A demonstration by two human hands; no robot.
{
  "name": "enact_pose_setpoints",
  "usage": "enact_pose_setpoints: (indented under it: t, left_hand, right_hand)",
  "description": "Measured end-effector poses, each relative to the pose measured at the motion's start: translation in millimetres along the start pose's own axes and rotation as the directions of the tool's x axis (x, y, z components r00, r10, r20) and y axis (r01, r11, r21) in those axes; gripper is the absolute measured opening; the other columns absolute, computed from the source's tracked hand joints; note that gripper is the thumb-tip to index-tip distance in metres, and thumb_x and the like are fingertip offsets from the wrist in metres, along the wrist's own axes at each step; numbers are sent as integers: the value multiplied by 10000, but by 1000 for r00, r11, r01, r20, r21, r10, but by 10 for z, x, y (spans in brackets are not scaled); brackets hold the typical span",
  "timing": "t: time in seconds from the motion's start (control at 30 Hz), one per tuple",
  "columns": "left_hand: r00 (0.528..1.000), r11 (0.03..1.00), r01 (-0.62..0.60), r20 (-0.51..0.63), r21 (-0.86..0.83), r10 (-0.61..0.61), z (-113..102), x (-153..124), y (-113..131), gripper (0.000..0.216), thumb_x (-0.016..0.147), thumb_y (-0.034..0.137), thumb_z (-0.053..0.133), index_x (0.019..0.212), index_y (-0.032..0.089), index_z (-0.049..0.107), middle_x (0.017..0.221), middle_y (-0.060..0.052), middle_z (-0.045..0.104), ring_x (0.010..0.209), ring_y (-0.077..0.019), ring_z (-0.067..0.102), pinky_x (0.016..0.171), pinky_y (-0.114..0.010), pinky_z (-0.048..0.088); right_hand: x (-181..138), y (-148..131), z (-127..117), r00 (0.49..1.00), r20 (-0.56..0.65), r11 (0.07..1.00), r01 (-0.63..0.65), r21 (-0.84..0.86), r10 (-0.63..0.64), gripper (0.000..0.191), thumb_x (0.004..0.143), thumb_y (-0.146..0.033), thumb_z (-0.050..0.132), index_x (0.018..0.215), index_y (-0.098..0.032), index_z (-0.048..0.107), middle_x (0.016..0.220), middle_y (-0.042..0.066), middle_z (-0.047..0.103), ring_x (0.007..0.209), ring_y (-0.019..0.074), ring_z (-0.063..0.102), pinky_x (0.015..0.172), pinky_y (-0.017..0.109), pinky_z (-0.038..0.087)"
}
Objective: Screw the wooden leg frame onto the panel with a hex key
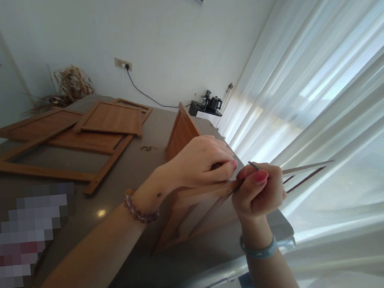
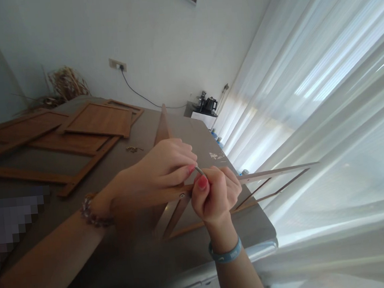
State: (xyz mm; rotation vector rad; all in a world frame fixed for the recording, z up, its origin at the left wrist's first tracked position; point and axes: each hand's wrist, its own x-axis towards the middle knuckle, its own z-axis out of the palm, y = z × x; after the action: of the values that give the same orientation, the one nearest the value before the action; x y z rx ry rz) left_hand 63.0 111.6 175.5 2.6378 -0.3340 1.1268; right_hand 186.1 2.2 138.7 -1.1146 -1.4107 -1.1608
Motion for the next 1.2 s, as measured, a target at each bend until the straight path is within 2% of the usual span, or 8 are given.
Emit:
enact_pose_setpoints:
  t: [0.1,0.27,0.4,0.53,0.67,0.87,1.0,1.2]
  left_hand:
    - [991,999,35,130,-6,-34,-115,6,51,361,926,182,366,571,179,295,542,6,482,592,-133,380,691,-318,316]
    - [989,998,63,134,3,-63,-136,-9,43,406,982,239,280,581,186,303,557,-5,476,597,-145,368,681,-341,301]
    - [978,993,88,195,-84,-70,-175,-6,51,480,1021,348,221,593,184,365,594,-8,515,619,-147,395,693,-345,312]
    - [962,974,117,265,-193,-63,-263,-3,85,426,978,408,389,617,184,421,646,5,526,679,-147,440,714,-328,330]
    - [957,962,156,276,-225,-91,-324,-19,115,250,858,343,560,675,191,484,707,21,520,772,-159,463,780,-314,337]
    - [947,943,200,298,-264,-117,-332,-50,113,114,784,240,561,703,198,492,734,28,539,834,-176,470,831,-327,325]
    - [953,943,192,280,-272,-114,-312,-47,120,162,779,270,599,694,202,479,715,37,526,830,-175,465,869,-340,317]
    - [951,945,200,282,-260,-124,-298,-49,142,167,729,230,632,683,201,475,717,43,530,824,-170,459,840,-332,323]
  right_hand:
    - [0,2,-7,1000,10,1000,-2,-3,2,238,980,-261,403,769,-212,504,611,-22,496,517,111,473,519,261,398]
    - [-20,14,-6,999,40,1000,-17,0,17,237,988,-280,382,793,-220,504,605,-25,498,498,114,476,508,265,399]
    - [-25,19,-13,999,38,999,-7,-41,9,238,982,-289,391,795,-215,517,620,-12,507,514,121,478,525,279,400]
    - [-3,3,-25,999,41,1000,-4,-25,5,236,977,-271,412,774,-208,515,623,-13,511,525,113,460,528,267,381]
    - [20,-24,-36,996,75,999,-44,-9,45,262,978,-255,411,737,-207,501,604,-27,499,507,100,448,522,256,373]
    - [40,-58,-70,990,104,995,-100,10,98,233,959,-219,464,732,-209,518,617,-34,536,522,95,468,526,245,373]
    - [5,-64,-60,979,119,985,-172,21,168,236,969,-241,441,744,-210,509,609,-31,536,505,100,483,522,250,397]
    - [-101,-16,31,995,-47,995,-86,43,88,232,994,-310,366,808,-225,475,598,-22,496,488,126,481,540,298,423]
